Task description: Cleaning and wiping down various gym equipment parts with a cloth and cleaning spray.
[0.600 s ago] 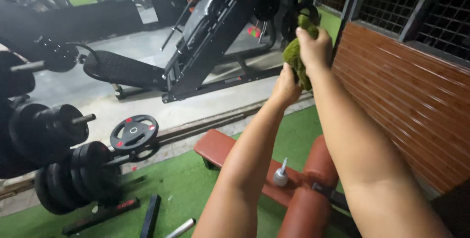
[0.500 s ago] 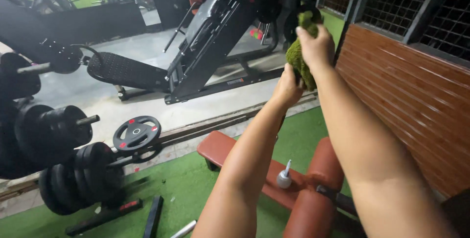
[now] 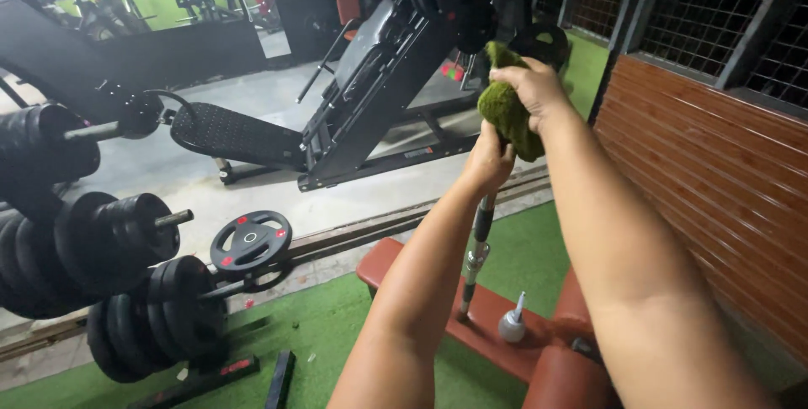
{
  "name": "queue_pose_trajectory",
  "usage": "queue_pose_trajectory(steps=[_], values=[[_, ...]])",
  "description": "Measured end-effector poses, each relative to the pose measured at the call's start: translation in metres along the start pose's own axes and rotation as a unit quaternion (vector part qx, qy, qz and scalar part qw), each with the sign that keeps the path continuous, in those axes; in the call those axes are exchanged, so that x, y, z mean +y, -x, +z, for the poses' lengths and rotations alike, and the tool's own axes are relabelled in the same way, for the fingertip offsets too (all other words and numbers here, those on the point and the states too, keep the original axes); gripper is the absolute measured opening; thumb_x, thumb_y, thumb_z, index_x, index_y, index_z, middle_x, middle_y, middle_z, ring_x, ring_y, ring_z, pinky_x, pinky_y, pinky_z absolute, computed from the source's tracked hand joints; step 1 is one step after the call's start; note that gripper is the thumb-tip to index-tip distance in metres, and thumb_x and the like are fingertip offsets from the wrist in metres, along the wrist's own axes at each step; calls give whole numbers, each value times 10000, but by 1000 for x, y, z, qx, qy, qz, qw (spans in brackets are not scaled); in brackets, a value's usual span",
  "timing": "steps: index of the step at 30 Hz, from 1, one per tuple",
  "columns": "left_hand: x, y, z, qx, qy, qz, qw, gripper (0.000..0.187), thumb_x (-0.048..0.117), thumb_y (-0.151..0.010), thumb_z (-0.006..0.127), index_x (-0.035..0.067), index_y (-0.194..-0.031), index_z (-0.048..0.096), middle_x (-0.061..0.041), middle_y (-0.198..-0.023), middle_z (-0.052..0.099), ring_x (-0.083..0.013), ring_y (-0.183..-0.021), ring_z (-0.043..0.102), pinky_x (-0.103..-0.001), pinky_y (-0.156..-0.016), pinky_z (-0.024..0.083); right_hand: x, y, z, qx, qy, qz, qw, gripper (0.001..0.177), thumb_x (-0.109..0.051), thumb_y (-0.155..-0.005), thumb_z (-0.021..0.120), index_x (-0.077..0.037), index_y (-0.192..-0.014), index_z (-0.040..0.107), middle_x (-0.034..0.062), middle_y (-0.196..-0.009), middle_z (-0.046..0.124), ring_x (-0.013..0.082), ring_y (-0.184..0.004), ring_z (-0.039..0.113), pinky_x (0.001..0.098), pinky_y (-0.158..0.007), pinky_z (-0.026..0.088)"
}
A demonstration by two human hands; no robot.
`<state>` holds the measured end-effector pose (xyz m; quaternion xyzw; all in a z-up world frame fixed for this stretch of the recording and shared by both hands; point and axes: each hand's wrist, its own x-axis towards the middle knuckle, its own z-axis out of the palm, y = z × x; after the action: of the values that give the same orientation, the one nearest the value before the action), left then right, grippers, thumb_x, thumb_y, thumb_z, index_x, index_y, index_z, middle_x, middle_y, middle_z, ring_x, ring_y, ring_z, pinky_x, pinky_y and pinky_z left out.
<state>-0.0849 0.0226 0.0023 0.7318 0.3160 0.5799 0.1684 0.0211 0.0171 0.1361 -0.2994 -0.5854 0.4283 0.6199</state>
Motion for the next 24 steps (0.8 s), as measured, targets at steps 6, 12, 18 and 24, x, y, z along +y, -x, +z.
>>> queue_pose_trajectory(steps=[6,12,18,24], values=[[-23,-16,-14,2,129,127,983,696,112,-772,790,-4,-1362,438,-256,-1206,634,-420,-1101,612,-460,-942,518,37,31,36,190,82,-121,971,423,-420,-989,715,-42,-1179,733,28,-1047,755,188,-965,691,331,-882,540],[-67,-43,-60,-281,2,-200,939,585,98,-755,760,-33,-1307,617,-174,-1033,754,-244,-833,702,-371,-666,573,124,22,16,153,223,-311,911,652,-285,-1008,801,5,-1468,441,151,-1377,575,262,-1249,577,382,-1093,458],[32,-44,-86,-2,340,-183,922,922,175,-865,784,186,-1582,204,-115,-975,711,-240,-729,600,-400,-602,464,96,86,65,60,57,-274,958,588,-210,-971,712,-12,-1448,431,193,-1350,577,334,-1253,578,404,-1070,476],[50,-35,-79,105,-15,-77,991,588,350,-918,727,118,-1438,580,-132,-1002,781,-199,-842,746,-330,-812,569,142,100,69,191,324,-327,867,575,-181,-978,642,9,-1478,432,261,-1409,569,436,-1308,561,458,-1099,457]])
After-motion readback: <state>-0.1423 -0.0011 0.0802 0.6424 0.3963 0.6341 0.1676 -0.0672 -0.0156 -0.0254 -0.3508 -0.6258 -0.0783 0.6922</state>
